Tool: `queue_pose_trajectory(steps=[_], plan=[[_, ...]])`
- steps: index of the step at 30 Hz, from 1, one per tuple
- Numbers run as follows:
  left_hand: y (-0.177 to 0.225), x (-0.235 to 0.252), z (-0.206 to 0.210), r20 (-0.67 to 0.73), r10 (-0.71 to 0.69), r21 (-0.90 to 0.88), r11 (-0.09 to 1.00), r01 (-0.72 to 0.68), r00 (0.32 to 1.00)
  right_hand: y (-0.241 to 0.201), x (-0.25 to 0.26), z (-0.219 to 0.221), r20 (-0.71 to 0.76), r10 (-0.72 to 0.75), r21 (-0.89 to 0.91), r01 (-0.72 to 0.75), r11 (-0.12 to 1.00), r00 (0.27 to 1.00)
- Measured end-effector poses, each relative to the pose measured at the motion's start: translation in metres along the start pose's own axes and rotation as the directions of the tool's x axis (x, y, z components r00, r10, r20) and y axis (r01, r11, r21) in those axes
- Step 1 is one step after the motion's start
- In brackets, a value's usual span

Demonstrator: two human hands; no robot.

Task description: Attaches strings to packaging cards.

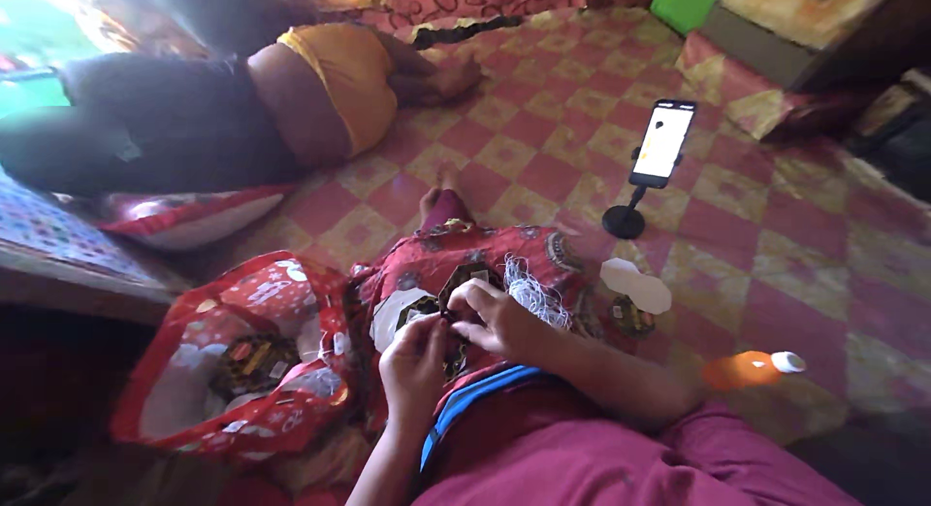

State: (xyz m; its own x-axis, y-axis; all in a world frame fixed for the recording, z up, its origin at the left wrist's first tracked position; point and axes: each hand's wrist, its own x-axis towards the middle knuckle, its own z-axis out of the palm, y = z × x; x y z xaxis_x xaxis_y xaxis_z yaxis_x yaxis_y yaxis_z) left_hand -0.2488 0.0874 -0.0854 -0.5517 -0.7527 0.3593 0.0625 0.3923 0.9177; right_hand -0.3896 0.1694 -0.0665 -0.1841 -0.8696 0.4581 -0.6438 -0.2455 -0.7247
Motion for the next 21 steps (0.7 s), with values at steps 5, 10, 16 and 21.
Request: queue_pose_trajectory(steps=[5,10,16,21], plan=[[0.0,0.004,-0.009,-0.076,0.101,0.126,0.988,-0.091,0.992,0.007,-0.003,-0.003,0.184,0.188,0.201,-0.225,0.954,0.965],[0.005,0.003,-0.003,0.025,0.518,0.557,0.703,-0.442,0.855,0.011,-0.006,0.003,0.16,0.138,0.227,-0.173,0.958,0.977],[0.004,0.007,-0.013,-0.027,0.53,0.653,0.651,-0.386,0.848,-0.002,-0.005,-0.018,0.226,0.273,0.59,-0.355,0.725,0.935],[-0.01,0.009,-0.042,-0.162,0.264,0.393,0.901,-0.183,0.951,0.033,-0.003,-0.049,-0.23,0.287,0.761,-0.012,0.649,0.93]])
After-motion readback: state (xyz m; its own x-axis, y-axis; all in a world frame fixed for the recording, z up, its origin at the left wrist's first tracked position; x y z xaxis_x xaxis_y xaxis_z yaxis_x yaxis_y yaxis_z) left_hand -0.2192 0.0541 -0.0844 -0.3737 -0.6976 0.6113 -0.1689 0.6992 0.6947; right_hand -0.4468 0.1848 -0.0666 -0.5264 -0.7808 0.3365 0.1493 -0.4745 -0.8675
